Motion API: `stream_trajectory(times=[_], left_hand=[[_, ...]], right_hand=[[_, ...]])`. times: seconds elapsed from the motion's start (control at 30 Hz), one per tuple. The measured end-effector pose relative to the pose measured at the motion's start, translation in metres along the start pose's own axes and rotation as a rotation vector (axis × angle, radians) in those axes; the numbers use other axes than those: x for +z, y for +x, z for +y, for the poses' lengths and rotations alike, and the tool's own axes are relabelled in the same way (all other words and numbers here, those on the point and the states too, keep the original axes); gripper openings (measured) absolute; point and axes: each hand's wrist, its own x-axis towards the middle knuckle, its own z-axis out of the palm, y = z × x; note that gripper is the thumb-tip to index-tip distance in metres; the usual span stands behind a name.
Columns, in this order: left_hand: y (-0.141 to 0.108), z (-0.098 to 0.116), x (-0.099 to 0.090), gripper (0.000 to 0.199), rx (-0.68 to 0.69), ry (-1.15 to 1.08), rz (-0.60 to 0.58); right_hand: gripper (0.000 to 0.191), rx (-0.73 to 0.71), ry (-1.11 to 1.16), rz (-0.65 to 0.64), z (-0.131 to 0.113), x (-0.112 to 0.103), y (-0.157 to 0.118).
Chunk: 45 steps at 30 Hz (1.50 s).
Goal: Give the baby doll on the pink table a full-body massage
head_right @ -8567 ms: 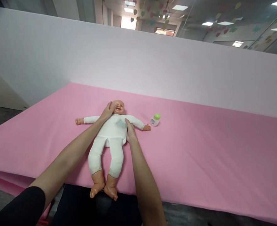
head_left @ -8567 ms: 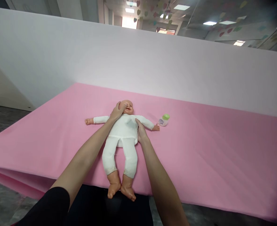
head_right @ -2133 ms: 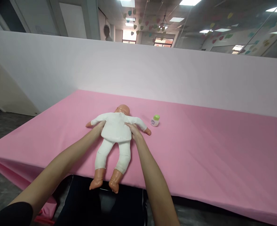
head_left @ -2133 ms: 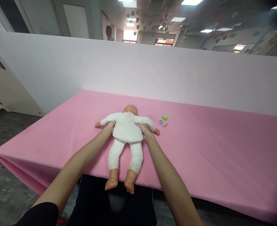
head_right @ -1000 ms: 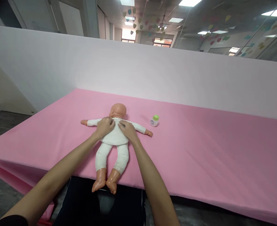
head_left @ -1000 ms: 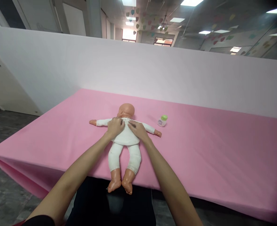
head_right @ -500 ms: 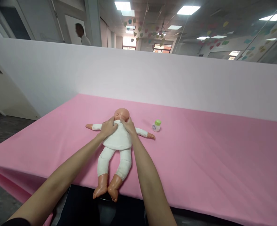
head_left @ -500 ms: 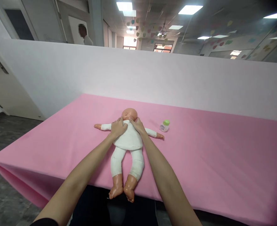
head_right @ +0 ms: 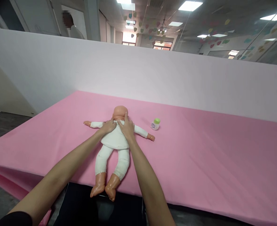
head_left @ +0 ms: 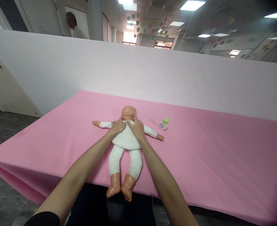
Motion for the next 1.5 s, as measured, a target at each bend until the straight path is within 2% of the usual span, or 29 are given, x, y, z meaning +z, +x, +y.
stream_trajectory(times=[0.13, 0.23, 0.3, 0.37, 0.43, 0.57, 0.67, 0.87, 1.0, 1.13, 1.23, 1.33, 1.4, 1.5], left_hand=[[-0.008, 0.003, -0.001, 0.046, -0.002, 0.062, 0.071], [-0.022, 0.008, -0.001, 0.038, 0.03, 0.183, 0.249], [-0.032, 0.013, 0.0, 0.037, 0.088, 0.213, 0.325], [-0.04, 0.016, 0.003, 0.039, 0.146, 0.175, 0.296], [-0.044, 0.014, 0.006, 0.046, 0.162, 0.121, 0.213], [-0.037, -0.01, 0.01, 0.07, 0.088, 0.053, 0.073], [-0.031, -0.031, 0.01, 0.076, 0.063, 0.011, 0.041], [-0.037, -0.068, 0.01, 0.071, 0.053, 0.202, 0.189], [-0.044, -0.095, 0.011, 0.066, 0.117, 0.371, 0.382], [-0.047, -0.108, 0.012, 0.063, 0.176, 0.387, 0.481], [-0.048, -0.106, 0.008, 0.057, 0.209, 0.346, 0.498], [-0.054, -0.093, -0.002, 0.052, 0.231, 0.271, 0.54], [-0.062, -0.074, -0.01, 0.049, 0.268, 0.168, 0.545], [-0.078, -0.036, -0.019, 0.04, 0.351, -0.019, 0.472]], right_hand=[[0.074, -0.003, 0.01, -0.037, 0.003, -0.004, -0.007], [0.062, -0.051, 0.057, -0.048, 0.006, -0.007, -0.016], [0.052, -0.115, 0.048, -0.061, 0.007, -0.008, -0.023], [0.048, -0.161, 0.028, -0.086, 0.009, -0.009, -0.03], [0.048, -0.169, 0.027, -0.095, 0.014, -0.013, -0.034], [0.052, -0.142, -0.035, -0.126, 0.037, -0.024, -0.041], [0.056, -0.126, -0.203, -0.129, 0.063, -0.027, -0.047], [0.06, -0.103, -0.545, 0.035, 0.111, -0.036, -0.065], [0.058, -0.125, -0.568, 0.077, 0.129, -0.048, -0.072], [0.057, -0.113, -0.502, 0.086, 0.133, -0.051, -0.074], [0.057, -0.082, -0.354, 0.077, 0.128, -0.056, -0.075], [0.06, -0.013, -0.08, 0.13, 0.121, -0.069, -0.073], [0.059, 0.082, 0.119, 0.217, 0.119, -0.081, -0.067], [0.052, 0.243, 0.35, 0.286, 0.123, -0.099, -0.054]])
